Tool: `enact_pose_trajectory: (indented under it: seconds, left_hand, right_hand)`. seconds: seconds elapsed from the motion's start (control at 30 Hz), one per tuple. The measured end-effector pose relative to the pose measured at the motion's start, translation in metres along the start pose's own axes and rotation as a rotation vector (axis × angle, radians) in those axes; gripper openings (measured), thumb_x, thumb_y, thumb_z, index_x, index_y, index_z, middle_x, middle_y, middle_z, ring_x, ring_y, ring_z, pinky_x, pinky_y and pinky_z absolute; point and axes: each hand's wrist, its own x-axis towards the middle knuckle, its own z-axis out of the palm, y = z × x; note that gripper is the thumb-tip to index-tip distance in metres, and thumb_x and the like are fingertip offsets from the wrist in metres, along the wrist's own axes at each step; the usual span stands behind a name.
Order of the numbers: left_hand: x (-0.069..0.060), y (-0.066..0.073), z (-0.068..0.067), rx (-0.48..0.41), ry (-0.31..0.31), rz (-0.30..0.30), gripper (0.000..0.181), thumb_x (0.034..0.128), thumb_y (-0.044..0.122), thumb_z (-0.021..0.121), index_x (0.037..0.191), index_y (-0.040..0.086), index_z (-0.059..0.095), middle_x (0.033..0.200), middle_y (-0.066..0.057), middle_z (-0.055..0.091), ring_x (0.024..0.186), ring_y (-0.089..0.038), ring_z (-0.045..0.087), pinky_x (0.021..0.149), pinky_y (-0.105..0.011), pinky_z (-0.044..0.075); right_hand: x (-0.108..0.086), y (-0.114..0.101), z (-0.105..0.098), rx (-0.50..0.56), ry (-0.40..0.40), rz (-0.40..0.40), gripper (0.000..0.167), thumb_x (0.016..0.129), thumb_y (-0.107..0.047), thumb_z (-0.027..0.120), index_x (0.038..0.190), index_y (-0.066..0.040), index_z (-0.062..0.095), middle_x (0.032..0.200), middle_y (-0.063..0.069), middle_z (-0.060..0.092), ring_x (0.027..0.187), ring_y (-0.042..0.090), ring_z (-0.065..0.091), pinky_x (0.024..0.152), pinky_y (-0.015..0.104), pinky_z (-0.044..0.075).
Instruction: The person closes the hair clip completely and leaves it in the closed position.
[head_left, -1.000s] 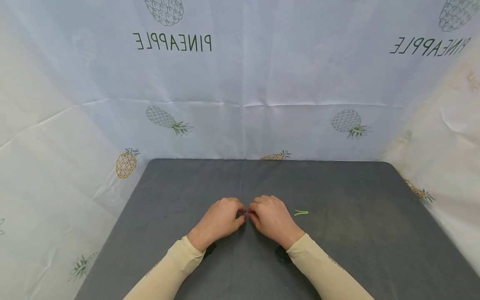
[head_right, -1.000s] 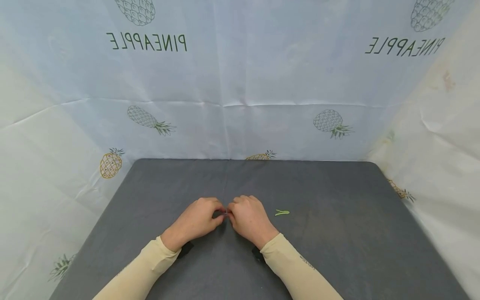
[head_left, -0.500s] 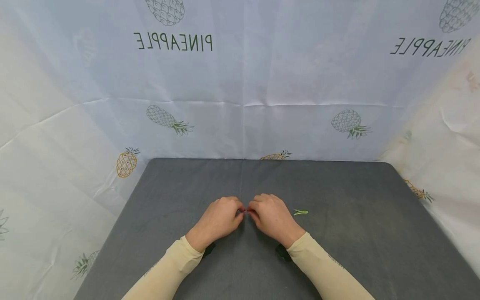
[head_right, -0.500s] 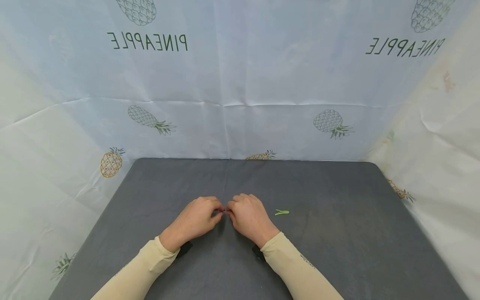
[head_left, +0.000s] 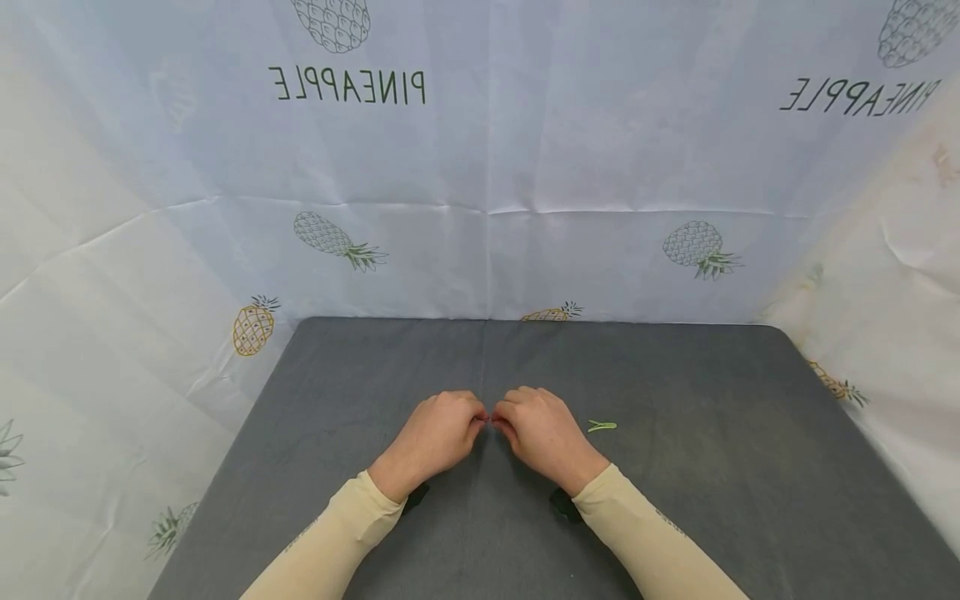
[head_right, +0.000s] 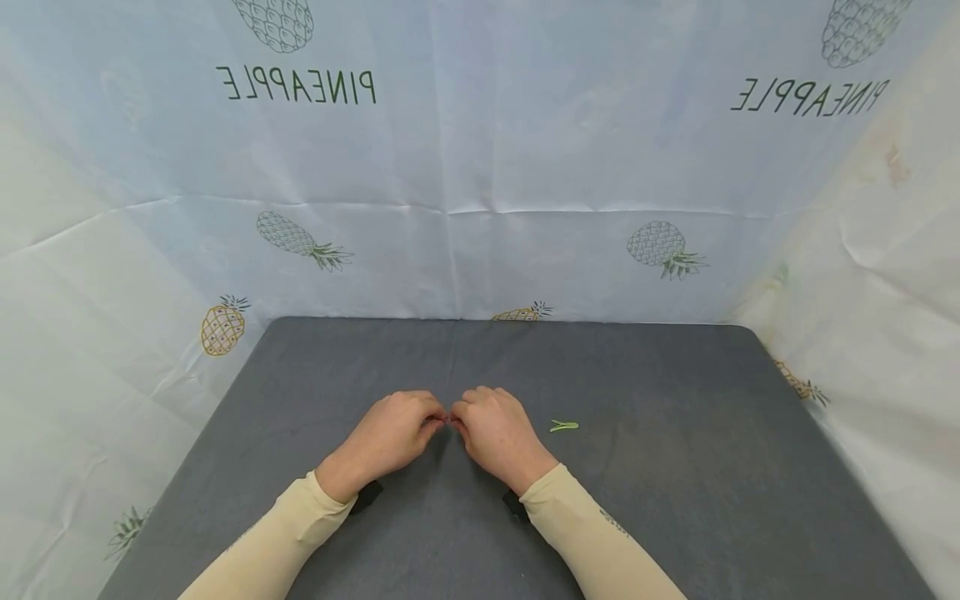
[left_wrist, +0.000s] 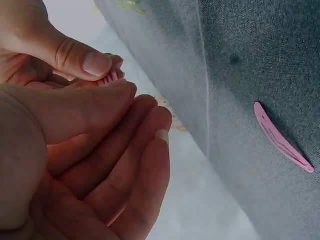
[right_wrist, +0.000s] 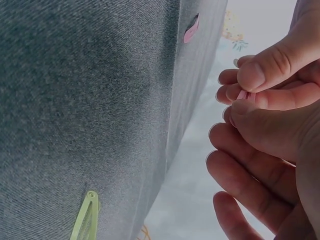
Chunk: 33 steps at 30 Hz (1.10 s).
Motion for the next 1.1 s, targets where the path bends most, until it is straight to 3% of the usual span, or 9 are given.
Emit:
enact_pose_trajectory:
  seconds: [0.37, 1.1]
  left_hand:
    - [-0.0004, 0.0, -0.0033, 0.008, 0.013, 0.013, 0.015, 0.0984, 0.007, 0.077, 0.085, 0.013, 0.082, 0.079, 0.003, 0.068, 0.06, -0.004, 0.048, 0.056, -0.021, 0.043]
    - [-0.0028, 0.0, -0.0028, -0.003, 0.045, 0.047, 0.015, 0.0926, 0.003, 0.081, 0.089, 0.017, 0.086, 0.086, 0.003, 0.077, 0.063, -0.007, 0.06, 0.056, -0.019, 0.045]
  right_hand:
    - [0.0024, -0.0008, 0.0, 0.001, 0.015, -0.011, 0.011, 0.091, -0.018, 0.088, 0.086, -0.022, 0.079, 0.08, -0.006, 0.069, 0.073, 0.013, 0.062, 0.07, 0.032, 0.053]
    - [0.0012, -0.0005, 0.0002, -0.029, 0.033, -0.032, 0.011, 0.091, -0.019, 0.088, 0.086, -0.023, 0.08, 0.079, -0.006, 0.068, 0.071, 0.012, 0.061, 0.068, 0.029, 0.05]
